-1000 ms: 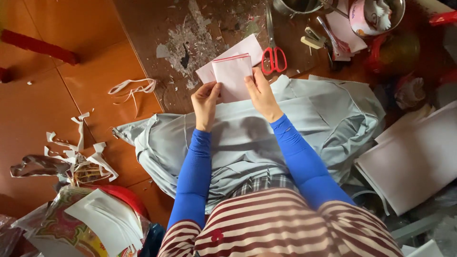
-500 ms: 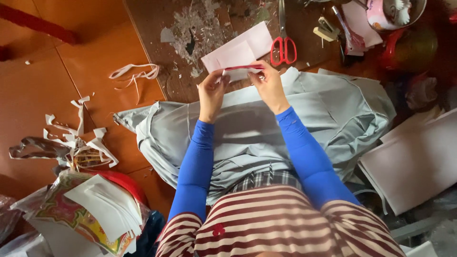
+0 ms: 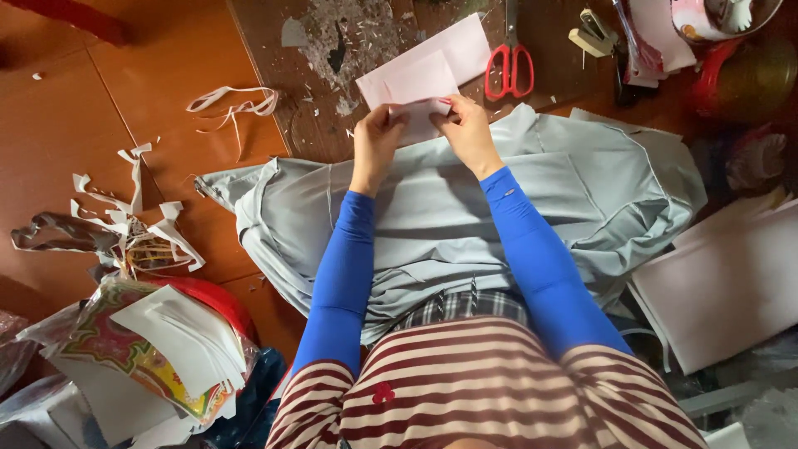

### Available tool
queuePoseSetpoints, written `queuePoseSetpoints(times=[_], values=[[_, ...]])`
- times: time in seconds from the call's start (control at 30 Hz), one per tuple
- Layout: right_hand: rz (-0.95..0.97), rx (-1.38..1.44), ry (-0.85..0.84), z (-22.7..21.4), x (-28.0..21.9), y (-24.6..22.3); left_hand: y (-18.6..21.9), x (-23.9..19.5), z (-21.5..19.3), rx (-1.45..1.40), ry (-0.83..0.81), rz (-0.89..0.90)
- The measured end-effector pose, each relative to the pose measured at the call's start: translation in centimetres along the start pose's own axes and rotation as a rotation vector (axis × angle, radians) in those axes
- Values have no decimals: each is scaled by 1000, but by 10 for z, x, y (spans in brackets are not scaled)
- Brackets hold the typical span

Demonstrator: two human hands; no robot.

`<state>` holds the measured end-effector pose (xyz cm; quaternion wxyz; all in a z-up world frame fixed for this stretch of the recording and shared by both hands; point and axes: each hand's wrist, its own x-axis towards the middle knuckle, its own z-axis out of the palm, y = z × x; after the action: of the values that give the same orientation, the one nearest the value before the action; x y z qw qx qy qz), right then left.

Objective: Cutting strips of paper into smaller pieces using a pair of scissors.

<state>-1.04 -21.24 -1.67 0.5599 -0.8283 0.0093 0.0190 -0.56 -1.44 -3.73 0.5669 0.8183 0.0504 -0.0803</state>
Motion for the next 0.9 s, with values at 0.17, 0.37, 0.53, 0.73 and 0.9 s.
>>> queuePoseSetpoints(times=[0.17,0.37,0.53,0.73,0.9], values=[[290,414,-136,-5,-4,-24,19,-1,-19,-576,-118,-35],[411,993,-3,-9,-11,-47,51,-7,-28,-824,-77,-214],[457,1081,-2,-2,-17,-53,8,-11,-2,-1104,-168,-163],[267,654,-14,-5,-21,-58,31,-16,-20,-797,-116,-25],[220,409,-142,-3,-23,-65,30,-14,-15,-812,-51,43]])
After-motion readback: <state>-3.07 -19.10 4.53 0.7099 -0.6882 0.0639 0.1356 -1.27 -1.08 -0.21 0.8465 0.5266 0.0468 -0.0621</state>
